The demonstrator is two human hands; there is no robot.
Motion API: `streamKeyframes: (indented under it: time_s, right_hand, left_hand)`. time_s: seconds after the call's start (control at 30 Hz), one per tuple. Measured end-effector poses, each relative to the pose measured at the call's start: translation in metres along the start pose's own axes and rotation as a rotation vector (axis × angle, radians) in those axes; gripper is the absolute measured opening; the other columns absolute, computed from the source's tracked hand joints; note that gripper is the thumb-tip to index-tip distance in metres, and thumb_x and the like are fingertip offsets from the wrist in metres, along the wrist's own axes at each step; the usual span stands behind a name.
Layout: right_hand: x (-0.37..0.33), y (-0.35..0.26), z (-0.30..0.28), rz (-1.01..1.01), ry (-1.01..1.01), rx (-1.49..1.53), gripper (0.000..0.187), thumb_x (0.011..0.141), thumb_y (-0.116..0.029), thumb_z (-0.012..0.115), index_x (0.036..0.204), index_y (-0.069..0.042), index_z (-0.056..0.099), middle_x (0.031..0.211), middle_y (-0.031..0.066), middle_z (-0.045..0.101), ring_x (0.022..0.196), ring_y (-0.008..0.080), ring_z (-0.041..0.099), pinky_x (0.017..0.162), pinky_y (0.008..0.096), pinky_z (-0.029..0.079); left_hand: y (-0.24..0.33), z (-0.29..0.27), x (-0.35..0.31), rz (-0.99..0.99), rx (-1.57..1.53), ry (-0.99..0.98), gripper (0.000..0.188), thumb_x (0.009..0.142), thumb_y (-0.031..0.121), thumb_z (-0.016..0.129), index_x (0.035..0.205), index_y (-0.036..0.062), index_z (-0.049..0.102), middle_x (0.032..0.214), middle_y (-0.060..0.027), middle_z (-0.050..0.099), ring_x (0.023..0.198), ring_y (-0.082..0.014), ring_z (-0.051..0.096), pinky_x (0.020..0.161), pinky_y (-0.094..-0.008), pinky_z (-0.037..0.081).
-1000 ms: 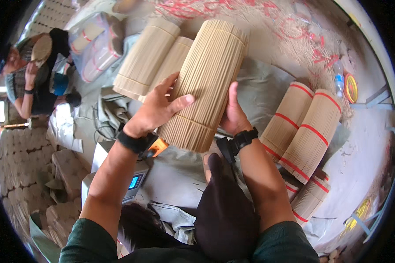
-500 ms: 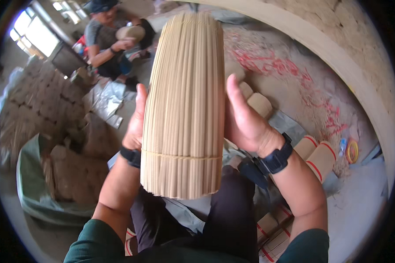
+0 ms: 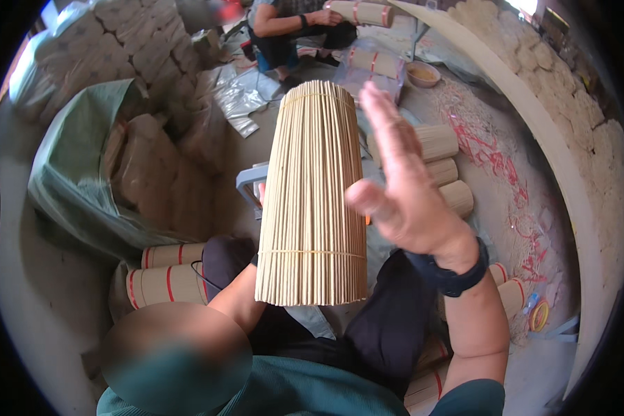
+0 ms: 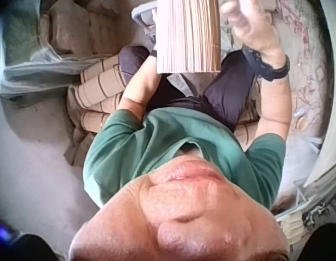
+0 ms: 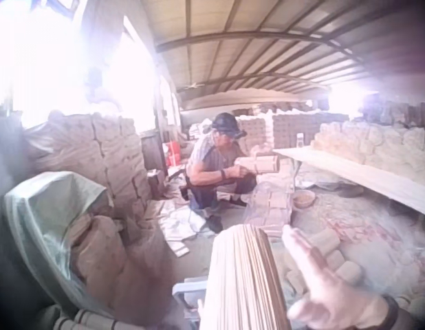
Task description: Bundling, weighing, and inspecting wooden sticks in a factory setting.
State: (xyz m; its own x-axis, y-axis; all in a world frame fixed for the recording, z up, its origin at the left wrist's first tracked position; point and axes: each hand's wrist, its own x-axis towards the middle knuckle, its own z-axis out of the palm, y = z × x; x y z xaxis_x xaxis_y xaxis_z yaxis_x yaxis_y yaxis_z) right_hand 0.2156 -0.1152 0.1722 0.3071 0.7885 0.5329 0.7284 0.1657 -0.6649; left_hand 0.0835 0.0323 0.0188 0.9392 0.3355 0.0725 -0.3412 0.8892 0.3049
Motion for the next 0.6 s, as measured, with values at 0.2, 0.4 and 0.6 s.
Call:
streamKeyframes:
  time_s: [0.2, 0.4, 0.6]
  right_hand:
    - [0.006, 0.004, 0.070, -0.190, -0.414, -0.377, 0.102, 0.082, -0.076, 0.031, 0.145, 0.002, 0.016, 0.152, 0.0203, 0.014, 0.142, 0.0332, 0.007, 0.113, 0.0446, 0.007]
    - [0.014, -0.007, 0.077, -0.246, -0.356, -0.424, 0.104, 0.080, -0.079, 0.030, 0.146, 0.000, 0.015, 0.152, 0.0208, 0.011, 0.142, 0.0325, 0.007, 0.113, 0.0488, 0.005]
    - [0.012, -0.006, 0.070, -0.250, -0.318, -0.407, 0.104, 0.080, -0.079, 0.031, 0.145, 0.002, 0.017, 0.152, 0.0210, 0.014, 0.142, 0.0328, 0.008, 0.113, 0.0483, 0.005]
  left_hand:
    - [0.014, -0.002, -0.019, 0.155, 0.001, -0.119, 0.084, 0.086, 0.070, 0.033, 0.146, 0.0116, 0.024, 0.146, -0.0139, 0.034, 0.129, -0.0320, 0.040, 0.107, -0.0464, 0.033]
    - [0.024, -0.003, -0.035, 0.046, -0.117, -0.232, 0.083, 0.087, 0.070, 0.034, 0.146, 0.0124, 0.024, 0.145, -0.0139, 0.034, 0.129, -0.0320, 0.040, 0.107, -0.0470, 0.032]
    - [0.019, -0.011, -0.042, -0.044, -0.223, -0.272, 0.085, 0.086, 0.069, 0.039, 0.145, 0.0082, 0.026, 0.142, -0.0155, 0.038, 0.126, -0.0305, 0.044, 0.105, -0.0457, 0.036]
